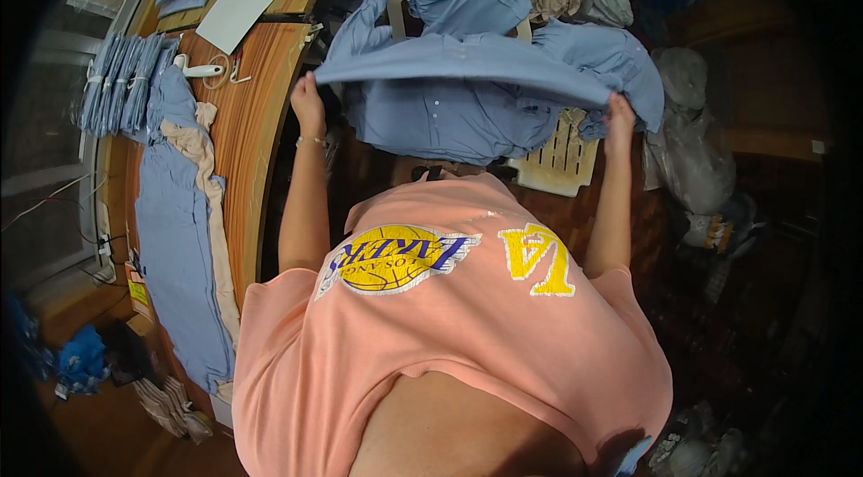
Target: The person picks up several light blue button-down shirts from a stack on a wooden table, buttons the top buttons, and then places each shirt onto a chair.
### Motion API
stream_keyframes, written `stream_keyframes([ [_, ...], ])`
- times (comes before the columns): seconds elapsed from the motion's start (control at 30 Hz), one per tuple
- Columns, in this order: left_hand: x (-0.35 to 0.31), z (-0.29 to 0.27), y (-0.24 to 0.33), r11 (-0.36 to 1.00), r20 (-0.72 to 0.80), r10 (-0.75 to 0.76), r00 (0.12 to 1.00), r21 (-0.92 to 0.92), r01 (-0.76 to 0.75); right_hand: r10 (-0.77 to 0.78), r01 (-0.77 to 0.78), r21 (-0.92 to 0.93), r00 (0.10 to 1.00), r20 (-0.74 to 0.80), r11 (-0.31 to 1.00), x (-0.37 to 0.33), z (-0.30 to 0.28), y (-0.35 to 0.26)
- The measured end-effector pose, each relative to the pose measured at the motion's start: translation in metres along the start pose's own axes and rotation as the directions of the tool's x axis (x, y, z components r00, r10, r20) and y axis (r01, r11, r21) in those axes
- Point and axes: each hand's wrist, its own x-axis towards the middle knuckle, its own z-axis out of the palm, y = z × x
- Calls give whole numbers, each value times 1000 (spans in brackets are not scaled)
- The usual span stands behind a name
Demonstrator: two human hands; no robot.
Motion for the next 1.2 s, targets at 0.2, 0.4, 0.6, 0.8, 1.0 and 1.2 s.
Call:
stream_keyframes([
  [0.2, -34, -5, -124, 726, 129, -480, 868, 613, 311, 238, -139, -684, 970, 53, 716, -19, -43, 205],
  [0.4, -118, -125, -194, 749, -12, -600, 800, 340, 568, 580, -199, -692, 723, 375, 695, -25, 78, 208],
  [0.6, -155, -189, -60, 696, 145, -710, 689, -8, 718, 490, 237, -622, 438, 754, 746, -16, 287, 134],
  [0.8, -232, -335, -9, 872, -375, -487, 788, -244, 424, 115, 332, -91, -53, 992, 939, -207, 507, -31],
  [1.0, -267, -477, -40, 855, -793, -54, 607, 277, 438, -246, 346, 443, -485, 839, 827, -424, 585, -35],
  [1.2, -288, -556, -62, 522, -570, 47, 821, 714, 466, -407, 686, 650, -518, 752, 329, -536, 620, -3],
])
